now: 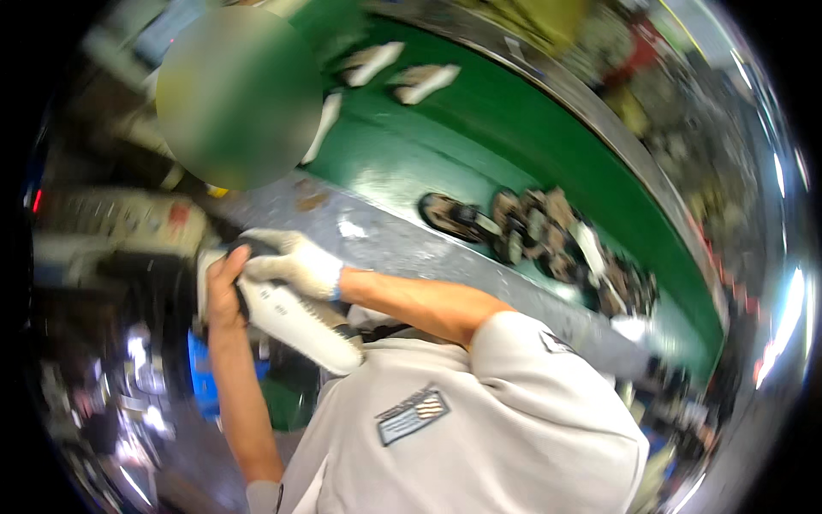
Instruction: The person picks up a shoe upper from a conveyor belt, places it onto a lasting machine to shape the heel and toe, and then places the shaped shoe back onto the conveyor belt.
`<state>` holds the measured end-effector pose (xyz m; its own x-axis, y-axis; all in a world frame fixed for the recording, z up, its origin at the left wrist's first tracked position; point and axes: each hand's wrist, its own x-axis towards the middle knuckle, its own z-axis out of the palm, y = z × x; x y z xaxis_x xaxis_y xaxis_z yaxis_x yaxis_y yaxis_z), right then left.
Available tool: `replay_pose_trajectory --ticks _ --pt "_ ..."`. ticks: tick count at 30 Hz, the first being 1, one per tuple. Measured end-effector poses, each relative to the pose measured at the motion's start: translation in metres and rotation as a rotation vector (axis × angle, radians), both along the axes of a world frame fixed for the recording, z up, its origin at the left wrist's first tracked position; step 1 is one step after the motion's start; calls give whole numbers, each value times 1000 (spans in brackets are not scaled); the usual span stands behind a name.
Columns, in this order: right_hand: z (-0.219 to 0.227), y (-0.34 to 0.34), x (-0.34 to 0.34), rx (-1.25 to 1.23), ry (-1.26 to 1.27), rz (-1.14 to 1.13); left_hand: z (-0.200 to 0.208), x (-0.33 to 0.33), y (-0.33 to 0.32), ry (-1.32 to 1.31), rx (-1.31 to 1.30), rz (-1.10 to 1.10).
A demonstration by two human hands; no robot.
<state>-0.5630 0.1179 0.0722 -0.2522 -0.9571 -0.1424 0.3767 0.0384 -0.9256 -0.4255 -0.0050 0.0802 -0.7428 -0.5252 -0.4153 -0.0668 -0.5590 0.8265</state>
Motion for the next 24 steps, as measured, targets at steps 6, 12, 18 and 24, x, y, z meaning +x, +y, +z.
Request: replay_pose_trajectory --ticks 6,12,18,24 --pt "-13 28 -101 104 -127 -129 -18 -118 15 -95 40 -160" --pt "-89 92 -258 631 554 -249 -96 -151 40 -363 88 -281" --pt "-197 153 -352 1358 1116 32 -142 -115 54 -607 -48 -356" --pt "-244 112 -413 1352 880 182 -161 -76 41 -709 -26 -217"
